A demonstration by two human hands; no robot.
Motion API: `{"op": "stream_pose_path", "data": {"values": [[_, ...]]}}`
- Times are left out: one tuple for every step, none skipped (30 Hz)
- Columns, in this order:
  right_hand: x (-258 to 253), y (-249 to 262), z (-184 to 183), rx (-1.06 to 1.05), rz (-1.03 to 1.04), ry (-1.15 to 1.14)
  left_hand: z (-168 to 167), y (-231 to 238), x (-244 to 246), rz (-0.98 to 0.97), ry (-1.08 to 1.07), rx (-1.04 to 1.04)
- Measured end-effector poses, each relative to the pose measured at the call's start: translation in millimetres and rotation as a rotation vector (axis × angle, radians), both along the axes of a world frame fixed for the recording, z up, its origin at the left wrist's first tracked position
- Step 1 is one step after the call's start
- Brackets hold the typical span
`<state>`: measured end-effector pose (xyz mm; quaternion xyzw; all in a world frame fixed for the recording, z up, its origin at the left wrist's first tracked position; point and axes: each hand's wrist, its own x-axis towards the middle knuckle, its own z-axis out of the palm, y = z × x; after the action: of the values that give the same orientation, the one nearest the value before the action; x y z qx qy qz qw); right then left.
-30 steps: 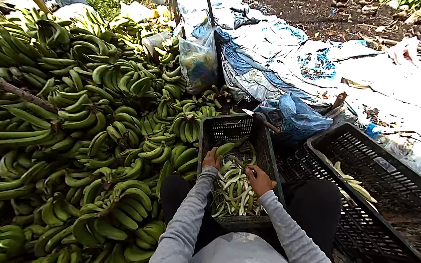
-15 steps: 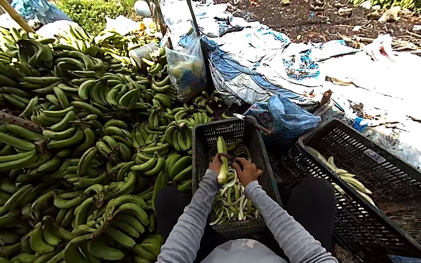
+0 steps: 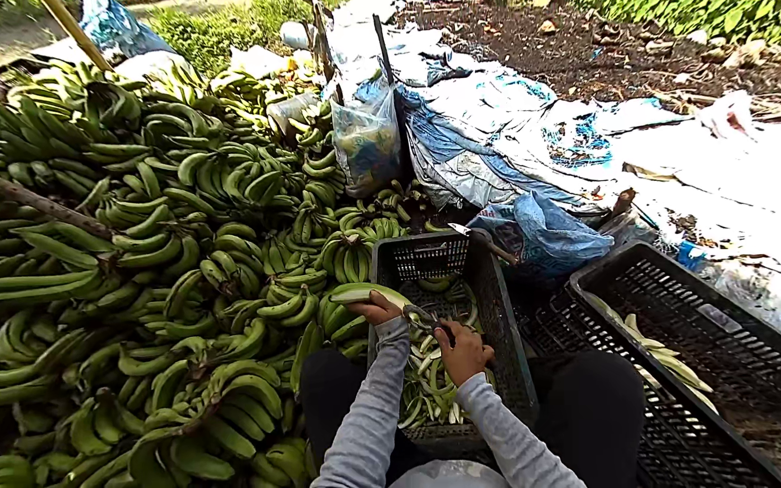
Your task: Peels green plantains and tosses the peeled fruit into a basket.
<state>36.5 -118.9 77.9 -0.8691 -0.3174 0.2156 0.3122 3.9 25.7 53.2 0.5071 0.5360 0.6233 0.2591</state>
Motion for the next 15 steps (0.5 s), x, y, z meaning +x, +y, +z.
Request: {"op": "stream_pose_path", "data": {"values": [[7,6,2,0.045,0.012,-0.034,10,-5,-1,-0.104,-0.05,-0.06],[20,15,8,0.075,0.049,-0.07,19,-12,-4,-0.287,-0.093,-0.174],[39,29,17,0.082,0.101,-0.1,28,-17,-12,-0.545,-0.121,-0.326],[60,45,29,0.064,0.158,-0.124,34,-19,-21,-0.839,-0.112,-0.485],[81,63,40,0.042,0.212,-0.161,31,-18,-27,-1.121,-0.085,-0.562],[99,79,48,0.03,0.264,-0.221,23,-17,-34,-1.401,-0.051,-0.581],[114,92,52,0.028,0.306,-0.305,17,-17,-37,-1.555,-0.017,-0.575],[123,100,59,0.026,0.339,-0.365,12,-21,-38,-1.547,-0.013,-0.579],[125,103,66,0.028,0.355,-0.388,9,-25,-38,-1.406,-0.067,-0.59],[119,102,70,0.034,0.349,-0.376,7,-26,-35,-1.197,-0.187,-0.607],[107,97,67,0.034,0.321,-0.344,4,-23,-28,-0.972,-0.353,-0.601],[91,88,57,0.033,0.274,-0.29,1,-17,-19,-0.771,-0.523,-0.578],[74,77,39,0.032,0.219,-0.241,2,-12,-9,-0.561,-0.614,-0.563],[55,64,18,0.061,0.152,-0.213,7,-9,0,-0.338,-0.643,-0.582],[38,49,-3,0.107,0.086,-0.203,11,-3,6,-0.147,-0.622,-0.632]]}}
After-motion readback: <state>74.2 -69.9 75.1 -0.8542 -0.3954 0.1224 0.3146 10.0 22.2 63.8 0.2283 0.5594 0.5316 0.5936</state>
